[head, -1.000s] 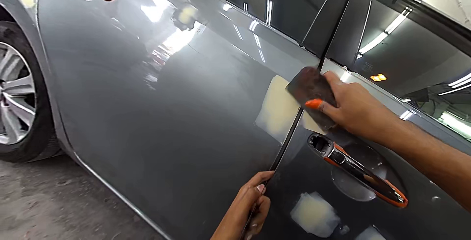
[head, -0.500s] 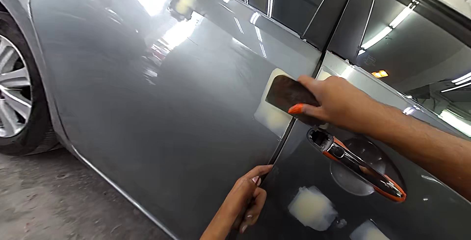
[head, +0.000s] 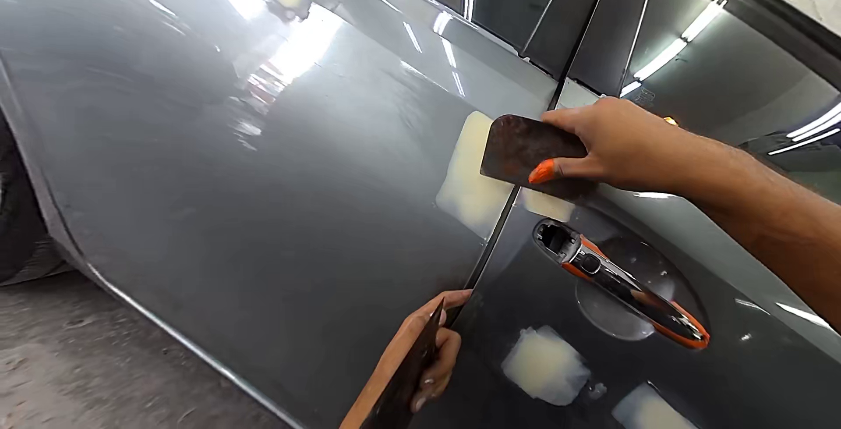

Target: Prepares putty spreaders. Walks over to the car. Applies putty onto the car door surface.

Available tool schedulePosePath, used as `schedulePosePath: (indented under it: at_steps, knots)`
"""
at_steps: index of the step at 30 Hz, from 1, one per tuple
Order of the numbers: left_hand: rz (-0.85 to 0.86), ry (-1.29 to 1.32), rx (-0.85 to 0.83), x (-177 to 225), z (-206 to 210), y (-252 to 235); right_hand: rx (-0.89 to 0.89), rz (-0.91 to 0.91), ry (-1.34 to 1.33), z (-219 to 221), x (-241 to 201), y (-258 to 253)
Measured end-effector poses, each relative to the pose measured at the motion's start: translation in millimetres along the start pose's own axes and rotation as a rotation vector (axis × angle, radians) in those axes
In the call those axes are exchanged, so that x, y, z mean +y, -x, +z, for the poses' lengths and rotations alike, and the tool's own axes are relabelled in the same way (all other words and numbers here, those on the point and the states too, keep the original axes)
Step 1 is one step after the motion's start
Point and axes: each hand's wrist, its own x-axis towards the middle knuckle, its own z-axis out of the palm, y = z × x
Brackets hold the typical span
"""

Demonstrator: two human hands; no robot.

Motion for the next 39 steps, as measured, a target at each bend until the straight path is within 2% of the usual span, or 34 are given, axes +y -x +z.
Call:
schedulePosePath:
  at_steps: [4,10,14,17,19,21,25,29,33,35,37,39]
  knots:
    - [0.022,-0.026,-0.008,-2,0,2,-0.139,-0.03,0.026,-9,-14,-13]
    - [0.003,-0.013,0.004,-1,2,4,-0.2,0.001,0.061,-14,-21,-15]
    - [0.018,-0.007,-0.028,-2,1,4,-0.171,0.001,0.08,-15,-20,-15]
    - [0.016,-0.025,-0.006,-1,3,5,-0.26,-0.016,0.093,-8,-30,-12]
    - [0.017,0.025,-0.033,-3,0,3,-0.18,0.005,0.086,-11,-25,-9]
    - [0.016,0.024,0.008,-2,3,4,-0.022,0.086,0.035,-17,-9,-8]
    - [0.037,-0.026,0.038,-1,4,6,0.219,0.148,-0.189,-18,20,-5]
    - [0.039,-0.047,0.061,-2,1,5,0.403,0.246,-0.312,-21,25,13]
    - [0.066,-0.107,0.045,0,-4,9,0.46,0.252,-0.368,-20,24,21]
    - [0.074,-0.101,0.015,0,-9,11,0.474,0.18,-0.499,-25,22,14]
    - [0.075,-0.102,0.024,0,-11,13,0.405,0.058,-0.622,-35,17,-3]
    - [0.066,-0.196,0.125,3,-2,14,0.248,-0.079,-0.643,-44,9,-29]
